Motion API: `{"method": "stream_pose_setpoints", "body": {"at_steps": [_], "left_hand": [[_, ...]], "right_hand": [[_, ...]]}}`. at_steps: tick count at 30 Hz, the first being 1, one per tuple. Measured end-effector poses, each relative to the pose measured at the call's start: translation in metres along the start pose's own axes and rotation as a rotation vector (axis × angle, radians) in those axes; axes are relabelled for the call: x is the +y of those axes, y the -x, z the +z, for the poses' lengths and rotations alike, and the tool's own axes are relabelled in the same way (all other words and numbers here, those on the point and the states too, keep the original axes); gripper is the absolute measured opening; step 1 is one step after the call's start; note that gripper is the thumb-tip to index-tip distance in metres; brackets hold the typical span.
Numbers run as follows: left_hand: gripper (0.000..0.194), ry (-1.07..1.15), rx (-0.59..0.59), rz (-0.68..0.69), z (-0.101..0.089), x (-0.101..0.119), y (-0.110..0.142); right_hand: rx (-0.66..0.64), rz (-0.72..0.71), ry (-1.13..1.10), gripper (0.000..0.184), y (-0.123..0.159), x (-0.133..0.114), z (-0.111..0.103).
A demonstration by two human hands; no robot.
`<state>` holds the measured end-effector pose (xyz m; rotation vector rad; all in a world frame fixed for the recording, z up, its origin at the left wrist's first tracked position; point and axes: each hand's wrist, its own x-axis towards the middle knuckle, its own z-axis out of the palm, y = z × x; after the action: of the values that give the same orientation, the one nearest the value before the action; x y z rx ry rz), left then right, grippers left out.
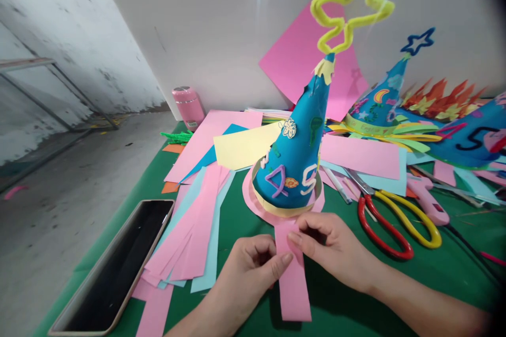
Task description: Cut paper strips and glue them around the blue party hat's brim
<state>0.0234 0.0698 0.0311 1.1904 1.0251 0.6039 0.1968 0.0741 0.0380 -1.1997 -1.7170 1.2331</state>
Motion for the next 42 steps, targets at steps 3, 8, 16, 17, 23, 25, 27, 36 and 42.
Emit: {"method": "stream_pose_setpoints", "body": {"at_steps": [3,8,16,17,23,25,27,36,42], "left_hand": [[0.044,-0.022,-0.014,0.036,-0.0007,-0.0003,-0.0006],[0.045,-0.024,-0.025,0.061,-0.0018,0.0,-0.001],[0.043,0.03,-0.014,0.025,0.0004,0.0011,0.0005],[0.042,0.05,-0.008,0.021,0.0006,0.0018,0.0008],[0.042,0.063,0.036,0.042,0.0004,0.0043,0.0007],[0.043,0.042,0.043,0.039,0.0,0.0031,0.0005],[0.043,0.034,0.038,0.041,-0.0005,0.0013,0.0003],[0.042,-0.006,0.045,0.046,-0.0012,-0.0021,0.0011],[0.043,-0.024,0.049,0.048,-0.0003,-0.001,0.0003]], "right_hand": [[-0.001,-0.013,0.017,0.032,0.0,0.0001,0.0],[0.004,-0.026,0.02,0.031,0.0003,0.0007,0.0],[0.01,-0.039,0.001,0.032,-0.0002,-0.0022,0.0002],[0.008,-0.035,0.0,0.031,-0.0003,-0.0021,0.0005],[-0.003,-0.001,0.003,0.034,0.0001,0.0009,0.0014],[0.004,-0.012,0.005,0.033,0.0004,0.002,0.0016],[0.009,-0.019,0.007,0.033,0.0005,0.0028,0.0019],[0.012,-0.043,-0.015,0.033,-0.0007,0.0025,0.0021],[0.017,-0.029,-0.028,0.031,-0.001,0.0006,0.0022]]}}
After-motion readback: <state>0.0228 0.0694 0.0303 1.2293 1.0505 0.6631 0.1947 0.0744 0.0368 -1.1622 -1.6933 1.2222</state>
